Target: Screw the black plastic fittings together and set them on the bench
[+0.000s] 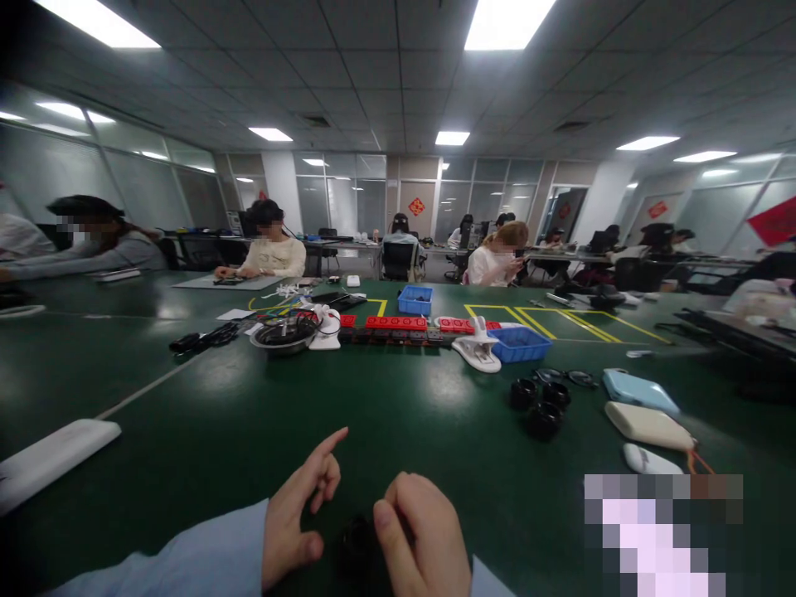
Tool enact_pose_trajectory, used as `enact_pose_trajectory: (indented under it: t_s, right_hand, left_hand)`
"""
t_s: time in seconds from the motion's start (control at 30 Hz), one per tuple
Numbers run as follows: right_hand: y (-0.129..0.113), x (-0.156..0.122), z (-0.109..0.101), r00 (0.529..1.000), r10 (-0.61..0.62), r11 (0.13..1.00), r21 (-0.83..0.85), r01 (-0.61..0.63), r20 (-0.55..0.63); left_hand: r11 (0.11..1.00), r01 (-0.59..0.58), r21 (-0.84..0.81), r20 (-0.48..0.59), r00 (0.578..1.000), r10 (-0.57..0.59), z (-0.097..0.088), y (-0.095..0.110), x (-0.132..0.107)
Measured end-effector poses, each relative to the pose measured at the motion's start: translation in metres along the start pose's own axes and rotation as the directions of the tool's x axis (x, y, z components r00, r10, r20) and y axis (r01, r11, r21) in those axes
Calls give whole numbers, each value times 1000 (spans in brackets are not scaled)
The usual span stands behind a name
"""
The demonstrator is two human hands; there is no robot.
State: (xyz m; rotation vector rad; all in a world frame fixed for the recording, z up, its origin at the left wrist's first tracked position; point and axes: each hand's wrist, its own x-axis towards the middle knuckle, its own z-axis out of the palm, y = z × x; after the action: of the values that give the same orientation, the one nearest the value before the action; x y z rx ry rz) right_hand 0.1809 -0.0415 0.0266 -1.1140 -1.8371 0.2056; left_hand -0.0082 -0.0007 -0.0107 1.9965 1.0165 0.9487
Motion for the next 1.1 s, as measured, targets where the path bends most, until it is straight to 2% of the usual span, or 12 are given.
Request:
enact_pose_trajectory:
  t_s: [0.07, 0.13, 0.23, 0.33, 0.47, 0.77, 0.93, 1.0, 1.1]
  right_hand:
    - [-2, -2, 0, 999, -44, 998, -44, 44, -13]
    - [-2, -3, 1, 997, -70, 993, -95, 69, -9]
    - [0, -3, 4, 998, -47, 991, -124, 52, 49]
    - [4, -2, 6, 989, -10, 996, -91, 24, 150]
    - [4, 0, 5, 966, 23, 999, -43, -13, 258]
    - [0, -2, 1, 985, -11, 998, -58, 21, 173]
    - [4, 1, 1, 992, -44, 997, 67, 36, 118]
    - [6, 3, 1, 989, -45, 993, 112, 30, 140]
    - [8, 5, 1, 986, -25, 992, 130, 3, 163]
  left_hand:
    - [997, 15, -71, -33, 999, -18, -1, 2, 0]
    - [991, 42, -130, -17, 999, -44, -2, 3, 1]
    - [983, 79, -164, 18, 997, -77, -2, 3, 1]
    - [996, 68, -52, -18, 997, -69, -2, 5, 1]
    - [987, 121, 103, -57, 992, -116, -1, 9, 2]
    - [978, 120, 173, -47, 992, -113, -2, 1, 4]
    - [985, 61, 162, -83, 995, -48, 0, -1, 8]
    - [989, 78, 124, -87, 994, -67, 1, -1, 9]
    - [985, 173, 24, -87, 982, -170, 1, 2, 8]
